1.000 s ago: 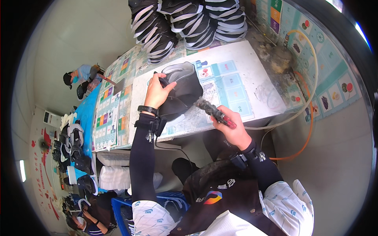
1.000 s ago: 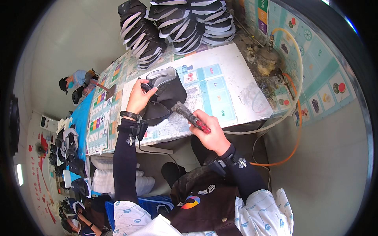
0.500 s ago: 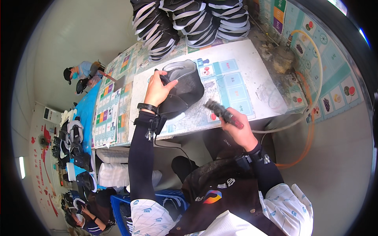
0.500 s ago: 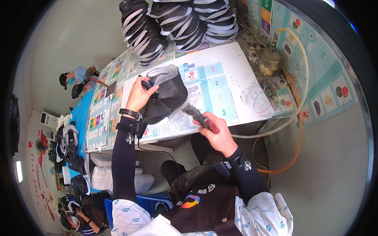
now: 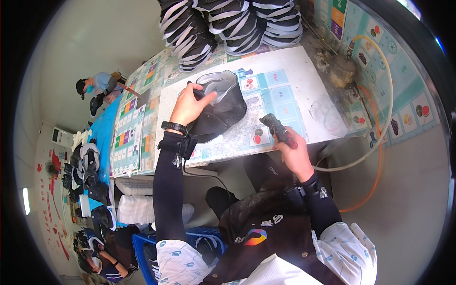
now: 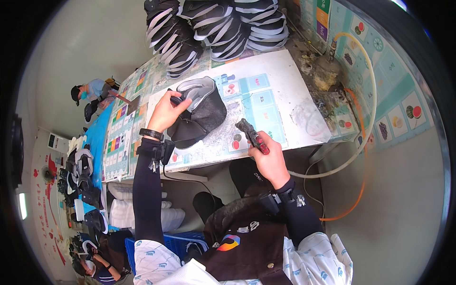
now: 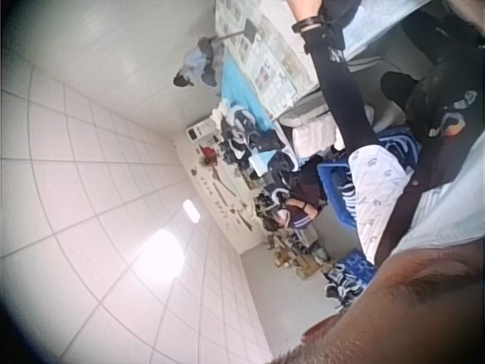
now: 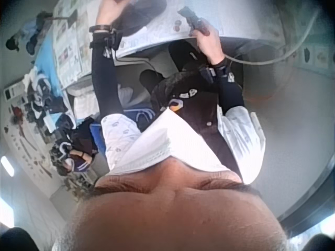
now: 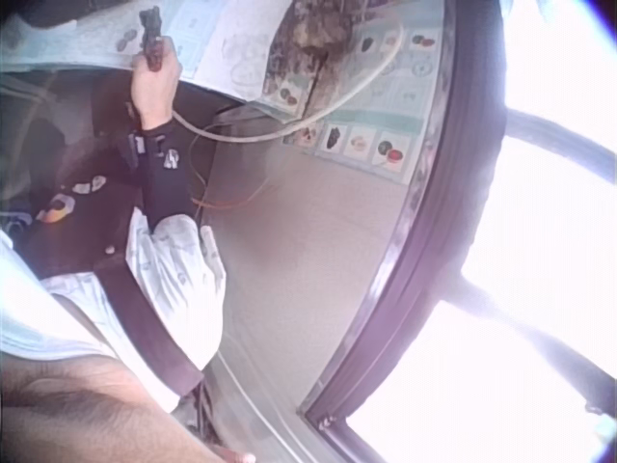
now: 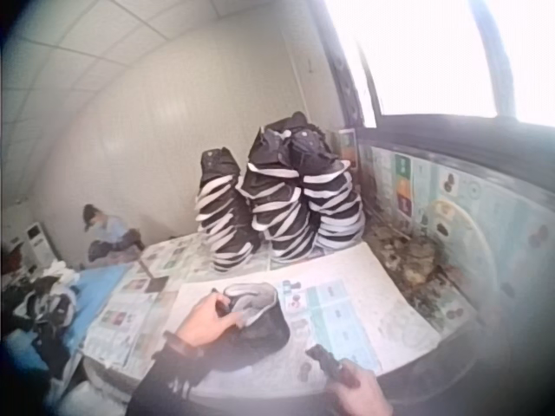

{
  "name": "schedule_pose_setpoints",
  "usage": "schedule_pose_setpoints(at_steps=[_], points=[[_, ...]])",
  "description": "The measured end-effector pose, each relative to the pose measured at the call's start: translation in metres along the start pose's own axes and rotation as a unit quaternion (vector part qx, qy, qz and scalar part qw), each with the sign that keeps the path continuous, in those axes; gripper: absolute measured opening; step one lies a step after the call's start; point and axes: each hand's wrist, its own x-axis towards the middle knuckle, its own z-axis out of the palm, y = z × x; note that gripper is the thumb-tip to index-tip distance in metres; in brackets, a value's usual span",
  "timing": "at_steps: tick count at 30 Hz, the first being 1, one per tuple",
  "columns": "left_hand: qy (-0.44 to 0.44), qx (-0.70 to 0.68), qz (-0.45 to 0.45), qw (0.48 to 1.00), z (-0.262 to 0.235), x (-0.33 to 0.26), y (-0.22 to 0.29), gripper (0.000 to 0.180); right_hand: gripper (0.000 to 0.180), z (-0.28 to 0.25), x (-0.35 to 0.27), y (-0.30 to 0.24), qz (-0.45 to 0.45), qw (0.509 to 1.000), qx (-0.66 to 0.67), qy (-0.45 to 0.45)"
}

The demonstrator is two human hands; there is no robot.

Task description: Assembling and finishing shoe uppers by applying adhesives or heat treatment using a handheld tool in a factory setting.

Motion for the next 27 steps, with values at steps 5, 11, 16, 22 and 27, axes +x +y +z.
schedule_pose_setpoints(at_steps=[5,11,16,22,27], points=[[0.138,0.010,0.028,0.990,-0.004,0.016,-0.018,0.023,0.019,0.002,-0.007,-0.035,0.021,0.996,0.052,-0.065],[0.123,0.119,0.102,0.980,-0.072,0.039,-0.003,0.023,0.025,0.000,-0.016,-0.035,-0.054,0.989,0.128,-0.047],[-0.033,0.085,0.127,0.988,-0.042,0.064,-0.033,0.024,0.020,0.027,-0.023,-0.027,-0.102,0.991,0.043,-0.073],[-0.033,0.103,0.128,0.986,-0.024,0.063,-0.037,0.022,0.017,0.037,-0.027,-0.011,-0.159,0.986,-0.021,-0.047],[-0.042,0.105,0.126,0.986,-0.022,0.063,-0.031,0.023,0.016,0.034,-0.032,-0.003,-0.134,0.988,-0.050,-0.055]])
